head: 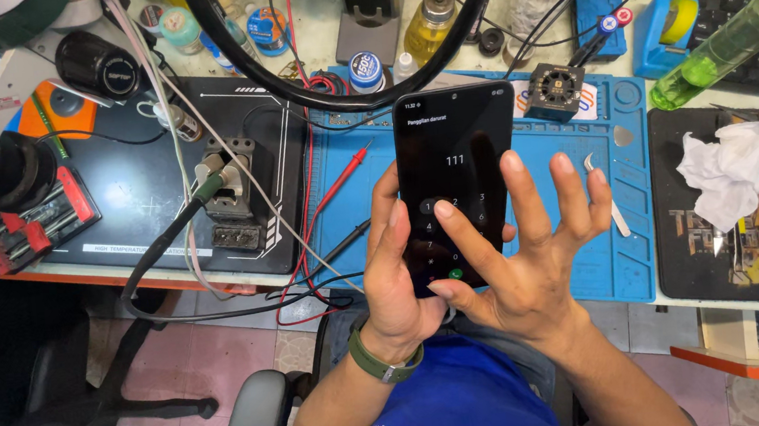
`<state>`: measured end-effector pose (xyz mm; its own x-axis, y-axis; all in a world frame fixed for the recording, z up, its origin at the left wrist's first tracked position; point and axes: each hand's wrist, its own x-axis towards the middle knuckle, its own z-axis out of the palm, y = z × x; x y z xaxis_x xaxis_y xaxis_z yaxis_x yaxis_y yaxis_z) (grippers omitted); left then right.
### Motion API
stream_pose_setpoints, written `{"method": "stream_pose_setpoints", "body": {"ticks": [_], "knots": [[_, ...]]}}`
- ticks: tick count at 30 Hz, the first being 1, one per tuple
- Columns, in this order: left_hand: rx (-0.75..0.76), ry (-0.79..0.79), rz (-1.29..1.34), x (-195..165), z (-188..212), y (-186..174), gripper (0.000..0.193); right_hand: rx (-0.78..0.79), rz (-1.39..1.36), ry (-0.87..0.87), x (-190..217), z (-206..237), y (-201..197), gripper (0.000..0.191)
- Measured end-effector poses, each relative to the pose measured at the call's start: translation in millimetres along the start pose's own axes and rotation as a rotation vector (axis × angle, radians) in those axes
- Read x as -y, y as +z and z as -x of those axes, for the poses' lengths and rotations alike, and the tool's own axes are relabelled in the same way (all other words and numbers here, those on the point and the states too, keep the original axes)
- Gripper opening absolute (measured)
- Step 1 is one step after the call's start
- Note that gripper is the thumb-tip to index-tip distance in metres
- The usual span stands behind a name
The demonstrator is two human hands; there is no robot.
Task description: The person tests a smartphone by dialing a sequence of numbers and navigating the interface, then disassembles the device by removing the screen assembly from the chassis. The person handles the phone, screen, and internal components on a workbench.
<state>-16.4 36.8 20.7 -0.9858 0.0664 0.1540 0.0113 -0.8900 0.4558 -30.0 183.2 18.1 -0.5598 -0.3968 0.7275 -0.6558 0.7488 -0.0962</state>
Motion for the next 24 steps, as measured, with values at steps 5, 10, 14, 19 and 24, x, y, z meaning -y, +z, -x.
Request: {"method": "stream_pose_setpoints", "body": {"ticks": [5,10,14,19,24], "knots": [[-0.016,0.027,-0.021,1.6,-2.7,0.2,0.058,-0.020,-0.003,0.037,-3.5,0.9,-3.3,0.062],[-0.066,0.037,-0.074,2.8,-4.4,-0.2,0.059,-0.038,-0.001,0.052,-8.0,2.9,-4.2,0.058],[-0.061,0.044,-0.067,3.7,-5.0,-0.3,0.058,-0.066,-0.009,0.064,-10.9,3.7,-4.7,0.057],[-0.040,0.033,-0.064,3.2,-7.6,0.2,0.058,-0.080,-0.001,0.062,-11.8,4.1,-5.3,0.053],[-0.021,0.050,-0.084,2.8,-8.5,1.7,0.059,-0.099,-0.006,0.079,-10.9,4.7,-5.6,0.053]]}}
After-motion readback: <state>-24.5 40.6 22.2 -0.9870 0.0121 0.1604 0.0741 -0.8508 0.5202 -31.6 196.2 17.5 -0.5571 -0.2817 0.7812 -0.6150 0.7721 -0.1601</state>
